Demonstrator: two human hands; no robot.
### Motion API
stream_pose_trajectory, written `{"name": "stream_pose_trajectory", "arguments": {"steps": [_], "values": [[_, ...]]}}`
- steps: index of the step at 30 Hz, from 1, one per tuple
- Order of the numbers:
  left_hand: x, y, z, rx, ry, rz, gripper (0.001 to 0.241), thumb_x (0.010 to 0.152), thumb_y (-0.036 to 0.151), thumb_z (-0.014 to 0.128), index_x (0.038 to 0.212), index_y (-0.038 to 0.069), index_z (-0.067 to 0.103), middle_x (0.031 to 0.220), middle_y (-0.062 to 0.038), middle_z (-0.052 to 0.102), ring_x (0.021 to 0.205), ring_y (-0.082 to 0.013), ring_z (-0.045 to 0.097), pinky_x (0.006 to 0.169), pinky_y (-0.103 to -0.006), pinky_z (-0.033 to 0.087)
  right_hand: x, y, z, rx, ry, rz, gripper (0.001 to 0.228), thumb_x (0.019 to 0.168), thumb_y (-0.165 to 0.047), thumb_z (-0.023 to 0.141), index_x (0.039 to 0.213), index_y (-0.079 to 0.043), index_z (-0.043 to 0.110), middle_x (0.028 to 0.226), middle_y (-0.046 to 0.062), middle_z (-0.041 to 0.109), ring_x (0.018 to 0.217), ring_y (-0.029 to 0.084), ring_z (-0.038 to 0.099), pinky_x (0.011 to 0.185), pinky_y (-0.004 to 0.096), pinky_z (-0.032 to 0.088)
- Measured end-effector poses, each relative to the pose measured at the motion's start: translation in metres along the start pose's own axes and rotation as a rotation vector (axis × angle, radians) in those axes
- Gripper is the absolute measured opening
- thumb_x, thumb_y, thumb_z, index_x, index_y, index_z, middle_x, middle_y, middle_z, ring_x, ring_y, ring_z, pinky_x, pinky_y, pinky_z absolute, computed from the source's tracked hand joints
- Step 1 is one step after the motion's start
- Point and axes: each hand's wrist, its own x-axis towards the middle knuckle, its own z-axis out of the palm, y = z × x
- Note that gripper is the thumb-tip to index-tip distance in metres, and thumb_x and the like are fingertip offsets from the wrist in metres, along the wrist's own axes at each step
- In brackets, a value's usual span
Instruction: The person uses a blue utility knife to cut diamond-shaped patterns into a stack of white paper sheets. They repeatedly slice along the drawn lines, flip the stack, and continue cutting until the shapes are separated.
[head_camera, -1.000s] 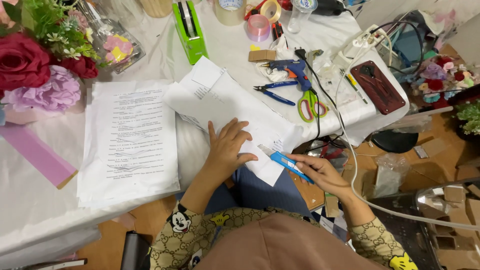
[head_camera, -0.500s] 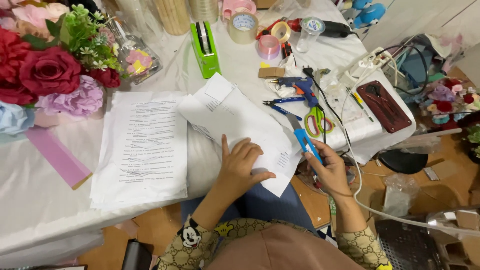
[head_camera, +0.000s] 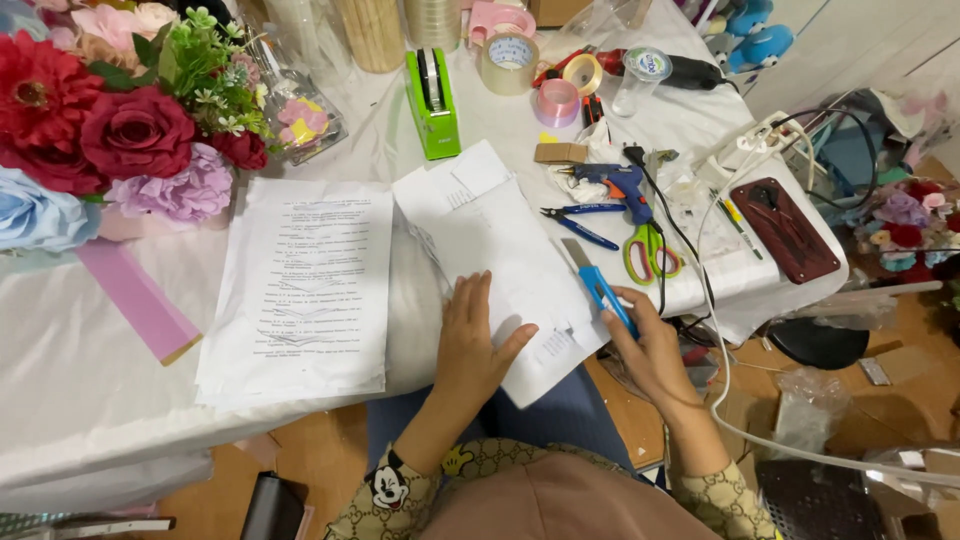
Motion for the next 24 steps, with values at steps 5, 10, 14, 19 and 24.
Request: {"name": "stream_pose_trajectory", "arguments": {"steps": [5,10,14,19,24], "values": [[0.01,-0.029,-0.007,0.095,-0.023,-0.076,0.093,0.094,0.051,0.063,0.158,0.0,0.019,0.154,-0.03,0.035,0.143,-0.0509,0.031,0.115,-0.0619,0.024,-0.039,-0.02,0.012,0.483,-0.313,0.147,0.041,0.095,-0.019,0.063,0.134,-0.007,0.059,0.09,0.018,0.075,0.056,0.019,0.061,0.045,0.03,0.053],[0.014,-0.052,-0.008,0.249,0.022,-0.076,0.065,0.103,0.043,0.052,0.151,0.0,0.041,0.143,-0.026,0.053,0.136,-0.0433,0.048,0.113,-0.0589,0.033,-0.028,-0.022,0.011,0.647,-0.209,0.026,0.043,0.094,-0.009,0.062,0.136,0.0,0.056,0.088,0.019,0.074,0.06,0.016,0.065,0.044,0.026,0.055],[0.013,-0.057,-0.003,0.235,0.099,0.01,0.047,0.105,0.032,0.054,0.142,0.004,0.056,0.14,-0.021,0.059,0.132,-0.038,0.054,0.109,-0.0486,0.044,-0.004,-0.043,-0.007,0.037,-0.166,-0.397,0.046,0.094,-0.01,0.064,0.14,-0.014,0.063,0.105,0.014,0.076,0.082,0.022,0.069,0.063,0.034,0.053],[0.015,-0.056,-0.005,0.239,0.14,0.08,0.038,0.105,0.028,0.055,0.133,0.005,0.064,0.136,-0.02,0.062,0.131,-0.0375,0.055,0.105,-0.0433,0.05,0.009,-0.044,-0.003,-0.349,-0.203,-0.638,0.041,0.095,-0.015,0.064,0.136,-0.022,0.068,0.114,0.009,0.072,0.091,0.028,0.067,0.075,0.038,0.055],[0.014,-0.055,-0.003,0.275,0.168,0.14,0.033,0.106,0.021,0.052,0.13,0.004,0.067,0.134,-0.021,0.064,0.129,-0.0382,0.057,0.106,-0.044,0.049,0.016,-0.054,-0.003,-0.521,-0.146,-0.735,0.042,0.092,-0.009,0.062,0.131,-0.022,0.071,0.112,0.01,0.07,0.087,0.03,0.067,0.072,0.039,0.052]]}}
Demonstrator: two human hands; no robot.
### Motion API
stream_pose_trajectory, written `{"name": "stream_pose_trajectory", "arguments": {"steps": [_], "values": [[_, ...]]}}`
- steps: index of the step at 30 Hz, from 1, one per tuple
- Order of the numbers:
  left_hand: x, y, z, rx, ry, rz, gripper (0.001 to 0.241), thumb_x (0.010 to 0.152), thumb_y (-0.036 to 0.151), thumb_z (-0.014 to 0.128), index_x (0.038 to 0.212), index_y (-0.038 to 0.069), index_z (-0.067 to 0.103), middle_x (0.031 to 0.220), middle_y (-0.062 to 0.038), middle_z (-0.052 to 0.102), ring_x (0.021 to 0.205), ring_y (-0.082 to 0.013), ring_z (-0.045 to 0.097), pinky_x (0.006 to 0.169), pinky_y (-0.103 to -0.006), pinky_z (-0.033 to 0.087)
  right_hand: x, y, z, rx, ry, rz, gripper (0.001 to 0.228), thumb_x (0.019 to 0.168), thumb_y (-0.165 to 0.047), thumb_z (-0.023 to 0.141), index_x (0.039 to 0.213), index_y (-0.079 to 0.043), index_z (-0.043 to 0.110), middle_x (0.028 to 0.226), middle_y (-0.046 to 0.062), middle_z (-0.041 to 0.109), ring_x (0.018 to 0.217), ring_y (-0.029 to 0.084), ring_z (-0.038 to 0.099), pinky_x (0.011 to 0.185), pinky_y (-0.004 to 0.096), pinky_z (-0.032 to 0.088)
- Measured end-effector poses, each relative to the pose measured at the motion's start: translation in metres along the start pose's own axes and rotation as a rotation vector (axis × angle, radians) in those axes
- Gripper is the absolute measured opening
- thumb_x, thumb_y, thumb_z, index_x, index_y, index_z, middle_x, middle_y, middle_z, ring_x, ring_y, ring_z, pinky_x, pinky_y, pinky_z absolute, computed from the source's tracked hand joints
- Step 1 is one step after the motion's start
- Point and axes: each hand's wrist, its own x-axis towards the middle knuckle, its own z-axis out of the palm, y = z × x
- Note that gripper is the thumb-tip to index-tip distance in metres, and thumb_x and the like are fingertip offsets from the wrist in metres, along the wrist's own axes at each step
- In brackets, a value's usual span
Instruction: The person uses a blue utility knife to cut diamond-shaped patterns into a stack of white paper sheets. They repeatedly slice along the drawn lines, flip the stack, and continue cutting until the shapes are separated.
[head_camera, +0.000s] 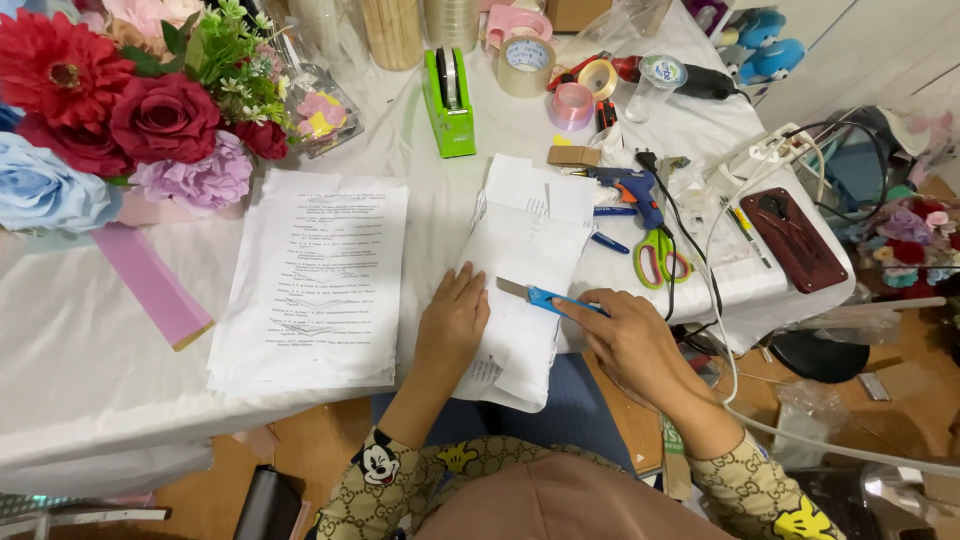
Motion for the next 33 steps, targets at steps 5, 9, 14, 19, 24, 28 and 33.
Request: {"name": "stream_pose_trajectory", "arguments": {"steps": [5,9,14,19,24,28,33], "values": [[0.0,-0.005,0.006,0.035,0.061,0.08,0.03,0.104,0.016,0.054,0.125,0.001,0.069,0.128,-0.023,0.067,0.123,-0.0393,0.061,0.106,-0.0464,0.049,0.005,0.013,0.014,-0.118,-0.011,-0.017,0.044,0.091,-0.009,0.064,0.131,-0.027,0.07,0.112,0.008,0.07,0.089,0.028,0.066,0.072,0.037,0.048],[-0.003,-0.008,0.01,0.075,0.098,0.125,0.029,0.103,0.016,0.055,0.124,0.003,0.07,0.127,-0.022,0.068,0.122,-0.0376,0.062,0.106,-0.0459,0.049,0.011,0.019,0.025,-0.213,0.004,-0.038,0.037,0.094,-0.014,0.063,0.128,-0.028,0.071,0.11,0.007,0.069,0.09,0.026,0.065,0.071,0.035,0.047],[-0.004,-0.011,0.014,0.055,0.132,0.155,0.028,0.103,0.016,0.057,0.124,0.004,0.071,0.127,-0.022,0.068,0.12,-0.0381,0.063,0.106,-0.0464,0.05,0.022,0.013,0.033,-0.221,0.032,-0.009,0.034,0.097,-0.018,0.062,0.129,-0.027,0.071,0.109,0.008,0.069,0.089,0.025,0.065,0.069,0.034,0.049],[-0.002,-0.005,0.006,0.064,0.179,0.194,0.026,0.1,0.012,0.061,0.121,0.003,0.072,0.124,-0.023,0.069,0.116,-0.0393,0.065,0.103,-0.0469,0.051,0.025,0.018,0.043,-0.259,0.066,0.008,0.039,0.096,-0.016,0.061,0.132,-0.029,0.069,0.108,0.007,0.068,0.089,0.025,0.064,0.067,0.034,0.05],[-0.003,-0.008,0.01,0.091,0.216,0.212,0.026,0.099,0.012,0.063,0.121,0.003,0.072,0.123,-0.023,0.069,0.114,-0.0396,0.066,0.101,-0.0469,0.053,0.03,0.028,0.046,-0.304,0.118,0.01,0.036,0.097,-0.022,0.062,0.131,-0.031,0.07,0.107,0.005,0.067,0.09,0.023,0.064,0.067,0.033,0.051],[-0.002,0.002,0.0,-0.002,0.133,0.068,0.031,0.102,0.017,0.059,0.129,0.005,0.069,0.127,-0.021,0.068,0.118,-0.0406,0.064,0.101,-0.0503,0.051,0.032,0.028,0.034,-0.26,0.099,0.048,0.037,0.092,-0.02,0.067,0.128,-0.028,0.072,0.107,0.006,0.068,0.09,0.026,0.066,0.069,0.035,0.055],[0.008,0.011,-0.037,-0.131,0.023,-0.151,0.032,0.105,0.013,0.051,0.131,0.003,0.065,0.124,-0.021,0.069,0.111,-0.0362,0.069,0.097,-0.0457,0.055,0.024,0.038,0.031,-0.036,0.098,0.146,0.038,0.09,-0.018,0.069,0.126,-0.028,0.074,0.107,0.006,0.07,0.091,0.028,0.067,0.072,0.038,0.056]]}}
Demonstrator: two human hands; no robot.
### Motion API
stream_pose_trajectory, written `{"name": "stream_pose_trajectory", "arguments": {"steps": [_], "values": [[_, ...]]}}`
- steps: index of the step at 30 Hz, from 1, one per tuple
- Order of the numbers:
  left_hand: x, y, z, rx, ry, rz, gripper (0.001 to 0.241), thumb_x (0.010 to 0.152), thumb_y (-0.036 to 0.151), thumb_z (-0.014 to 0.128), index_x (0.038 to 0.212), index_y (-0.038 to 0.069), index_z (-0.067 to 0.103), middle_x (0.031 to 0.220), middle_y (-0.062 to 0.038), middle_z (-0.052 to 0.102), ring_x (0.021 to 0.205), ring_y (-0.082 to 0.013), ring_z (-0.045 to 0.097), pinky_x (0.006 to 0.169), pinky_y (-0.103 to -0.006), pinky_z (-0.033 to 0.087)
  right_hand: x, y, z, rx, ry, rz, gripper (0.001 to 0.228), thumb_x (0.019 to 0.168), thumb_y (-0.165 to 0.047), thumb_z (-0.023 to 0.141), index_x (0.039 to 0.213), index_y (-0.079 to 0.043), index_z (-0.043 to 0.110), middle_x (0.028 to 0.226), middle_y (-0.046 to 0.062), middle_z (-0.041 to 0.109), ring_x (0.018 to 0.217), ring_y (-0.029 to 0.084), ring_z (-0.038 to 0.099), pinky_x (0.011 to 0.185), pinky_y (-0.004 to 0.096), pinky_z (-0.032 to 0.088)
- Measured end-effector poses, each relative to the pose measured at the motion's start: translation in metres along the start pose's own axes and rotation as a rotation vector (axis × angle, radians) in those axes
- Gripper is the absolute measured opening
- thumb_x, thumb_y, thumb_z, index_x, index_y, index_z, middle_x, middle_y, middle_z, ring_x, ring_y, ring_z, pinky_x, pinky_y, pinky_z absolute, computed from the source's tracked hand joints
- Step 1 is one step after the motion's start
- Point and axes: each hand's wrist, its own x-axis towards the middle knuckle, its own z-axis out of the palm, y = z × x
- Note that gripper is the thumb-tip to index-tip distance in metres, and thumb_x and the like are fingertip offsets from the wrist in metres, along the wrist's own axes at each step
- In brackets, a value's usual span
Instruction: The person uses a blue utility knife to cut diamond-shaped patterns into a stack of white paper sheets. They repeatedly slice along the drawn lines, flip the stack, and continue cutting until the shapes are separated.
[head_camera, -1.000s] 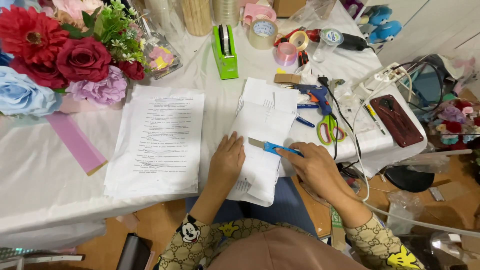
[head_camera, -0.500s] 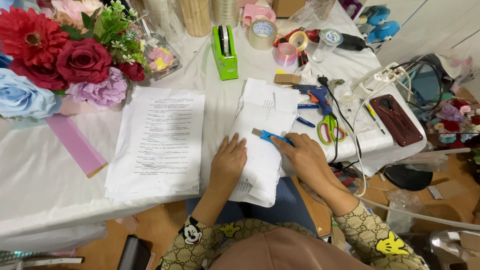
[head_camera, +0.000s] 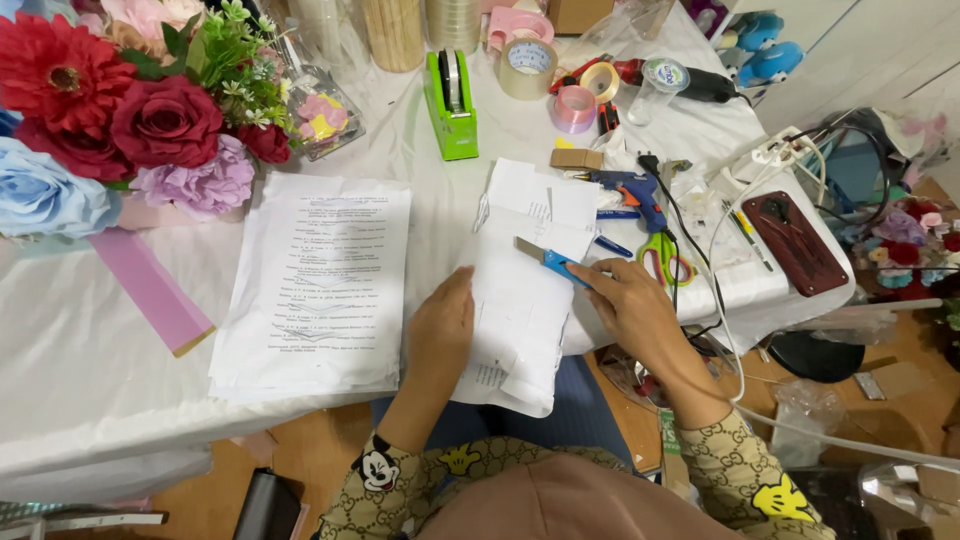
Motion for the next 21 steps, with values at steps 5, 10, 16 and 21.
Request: {"name": "stream_pose_trajectory", "arguments": {"steps": [5,10,16,21], "values": [[0.009,-0.021,-0.002,0.316,0.217,0.159,0.026,0.101,0.005,0.059,0.124,0.006,0.071,0.126,-0.016,0.069,0.118,-0.0333,0.064,0.102,-0.0473,0.05,-0.006,-0.008,-0.01,0.314,0.01,0.203,0.042,0.094,-0.019,0.068,0.136,-0.025,0.068,0.108,0.01,0.072,0.095,0.031,0.069,0.076,0.041,0.056],[0.002,-0.009,-0.025,0.458,0.075,0.059,0.031,0.096,0.002,0.061,0.123,0.009,0.072,0.138,-0.016,0.062,0.131,-0.0359,0.054,0.112,-0.0554,0.037,-0.023,-0.021,0.004,0.681,-0.005,0.457,0.044,0.098,-0.017,0.064,0.143,-0.018,0.062,0.104,0.014,0.075,0.091,0.025,0.069,0.075,0.039,0.054],[-0.003,-0.029,-0.04,0.021,-0.333,-0.254,0.043,0.094,0.0,0.054,0.132,0.016,0.068,0.114,-0.014,0.075,0.102,-0.0357,0.072,0.086,-0.0459,0.058,-0.026,-0.036,-0.001,0.944,-0.021,0.627,0.051,0.092,-0.011,0.072,0.142,-0.014,0.062,0.103,0.017,0.076,0.091,0.021,0.067,0.075,0.035,0.055],[-0.014,0.006,-0.056,-0.455,-0.224,-0.467,0.043,0.093,0.007,0.058,0.134,0.017,0.068,0.135,-0.01,0.068,0.132,-0.0282,0.057,0.111,-0.0421,0.043,-0.038,-0.004,0.014,0.699,0.005,0.588,0.043,0.091,-0.016,0.077,0.133,-0.012,0.068,0.112,0.015,0.076,0.085,0.021,0.066,0.067,0.033,0.051]]}}
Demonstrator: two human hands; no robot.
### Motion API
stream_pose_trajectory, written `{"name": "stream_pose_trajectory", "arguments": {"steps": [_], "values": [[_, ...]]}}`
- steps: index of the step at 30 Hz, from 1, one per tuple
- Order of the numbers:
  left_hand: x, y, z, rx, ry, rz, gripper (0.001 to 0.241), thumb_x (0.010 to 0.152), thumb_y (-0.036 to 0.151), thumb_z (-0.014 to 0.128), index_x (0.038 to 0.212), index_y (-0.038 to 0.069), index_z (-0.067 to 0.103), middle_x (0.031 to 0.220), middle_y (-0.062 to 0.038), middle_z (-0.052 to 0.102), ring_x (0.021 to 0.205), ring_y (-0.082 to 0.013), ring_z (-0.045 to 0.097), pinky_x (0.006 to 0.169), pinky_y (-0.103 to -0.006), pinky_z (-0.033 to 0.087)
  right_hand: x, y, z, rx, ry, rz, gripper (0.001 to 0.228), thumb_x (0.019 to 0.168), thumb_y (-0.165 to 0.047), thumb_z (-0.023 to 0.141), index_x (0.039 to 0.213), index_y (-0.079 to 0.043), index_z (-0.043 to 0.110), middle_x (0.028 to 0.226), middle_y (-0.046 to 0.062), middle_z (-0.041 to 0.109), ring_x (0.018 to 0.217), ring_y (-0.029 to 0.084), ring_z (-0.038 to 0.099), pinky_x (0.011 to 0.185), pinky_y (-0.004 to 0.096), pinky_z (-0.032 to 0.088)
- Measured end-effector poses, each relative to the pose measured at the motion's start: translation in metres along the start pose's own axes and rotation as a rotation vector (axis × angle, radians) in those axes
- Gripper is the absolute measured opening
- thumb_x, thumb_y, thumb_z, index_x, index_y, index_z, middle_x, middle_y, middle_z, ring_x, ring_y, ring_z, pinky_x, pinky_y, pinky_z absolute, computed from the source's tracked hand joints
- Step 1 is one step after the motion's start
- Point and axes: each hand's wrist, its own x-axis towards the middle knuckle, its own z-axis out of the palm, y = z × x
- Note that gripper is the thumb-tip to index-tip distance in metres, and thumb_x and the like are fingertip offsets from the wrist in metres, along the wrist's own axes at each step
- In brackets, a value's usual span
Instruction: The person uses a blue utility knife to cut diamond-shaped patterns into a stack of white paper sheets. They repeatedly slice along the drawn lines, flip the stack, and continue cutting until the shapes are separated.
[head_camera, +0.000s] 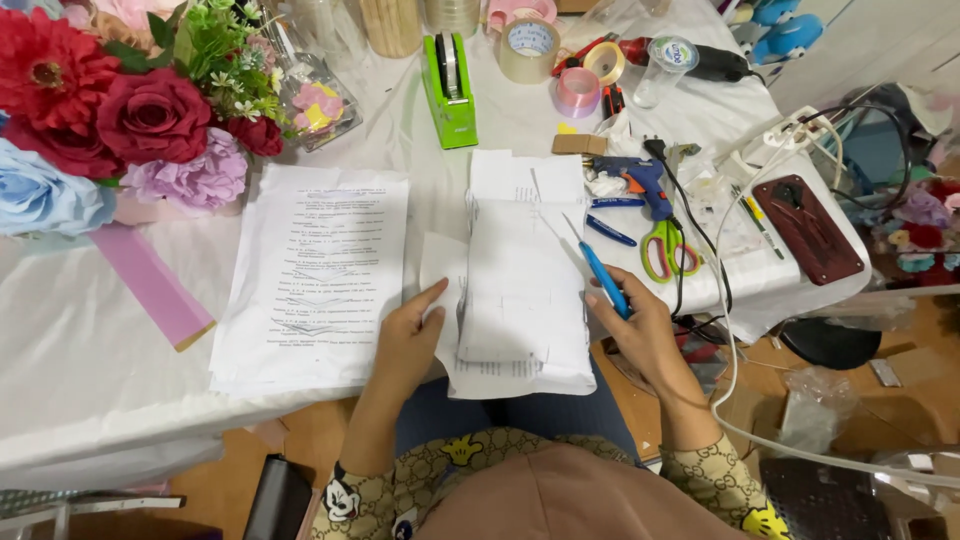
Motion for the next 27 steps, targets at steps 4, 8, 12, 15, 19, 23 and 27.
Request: {"name": "stream_pose_trajectory", "arguments": {"steps": [4,8,12,15,19,23,27], "values": [[-0.02,-0.046,0.027,-0.099,-0.013,-0.079,0.044,0.099,0.011,0.053,0.143,0.011,0.06,0.145,-0.017,0.058,0.14,-0.0321,0.048,0.117,-0.0445,0.035,-0.011,-0.056,-0.014,-0.063,-0.011,0.042,0.054,0.082,-0.025,0.085,0.132,-0.014,0.069,0.114,0.009,0.075,0.077,0.018,0.062,0.064,0.031,0.053],[-0.048,-0.055,0.052,-0.103,-0.108,-0.147,0.054,0.098,0.025,0.059,0.151,0.02,0.049,0.113,-0.004,0.049,0.105,-0.0209,0.04,0.097,-0.0324,0.035,-0.024,-0.085,-0.028,-0.228,-0.116,0.096,0.069,0.076,-0.036,0.083,0.138,-0.014,0.062,0.126,0.011,0.069,0.104,0.027,0.067,0.082,0.039,0.053],[-0.063,-0.062,0.078,0.154,-0.353,-0.011,0.069,0.092,0.048,0.056,0.156,0.026,0.039,0.124,-0.005,0.071,0.093,-0.0185,0.068,0.068,-0.0293,0.047,-0.022,-0.026,-0.038,-0.278,0.014,-0.089,0.065,0.084,-0.032,0.077,0.138,-0.002,0.057,0.127,0.014,0.067,0.115,0.028,0.064,0.097,0.042,0.052],[-0.063,-0.042,0.097,0.284,-0.576,0.153,0.077,0.097,0.047,0.054,0.162,0.021,0.021,0.105,-0.014,0.065,0.095,-0.0304,0.062,0.076,-0.0376,0.046,-0.022,-0.019,-0.043,-0.268,0.153,-0.067,0.046,0.089,-0.028,0.076,0.128,-0.005,0.066,0.109,0.008,0.068,0.069,0.015,0.055,0.063,0.029,0.045],[-0.054,-0.008,0.118,0.277,-0.721,0.435,0.082,0.099,0.044,0.052,0.16,0.004,0.015,0.135,-0.024,0.057,0.1,-0.0423,0.054,0.081,-0.0452,0.044,-0.023,-0.007,-0.048,-0.26,0.21,-0.109,0.046,0.089,-0.027,0.076,0.129,-0.007,0.065,0.114,0.008,0.07,0.099,0.022,0.064,0.082,0.036,0.049],[-0.049,0.031,0.105,0.181,-0.961,0.404,0.077,0.092,0.043,0.058,0.158,0.015,0.03,0.12,-0.012,0.066,0.084,-0.0254,0.06,0.078,-0.0333,0.044,-0.025,-0.002,-0.053,-0.32,0.195,-0.108,0.054,0.087,-0.034,0.075,0.13,-0.004,0.061,0.12,0.013,0.065,0.112,0.027,0.06,0.094,0.04,0.047],[-0.036,0.031,0.074,0.176,-0.499,0.73,0.028,0.099,0.037,0.061,0.118,0.018,0.072,0.092,0.0,0.076,0.075,-0.0187,0.068,0.069,-0.0348,0.051,-0.027,-0.002,-0.056,-0.263,0.072,0.22,0.068,0.082,-0.047,0.073,0.137,-0.01,0.056,0.101,0.005,0.066,0.071,0.016,0.051,0.062,0.03,0.042]]}}
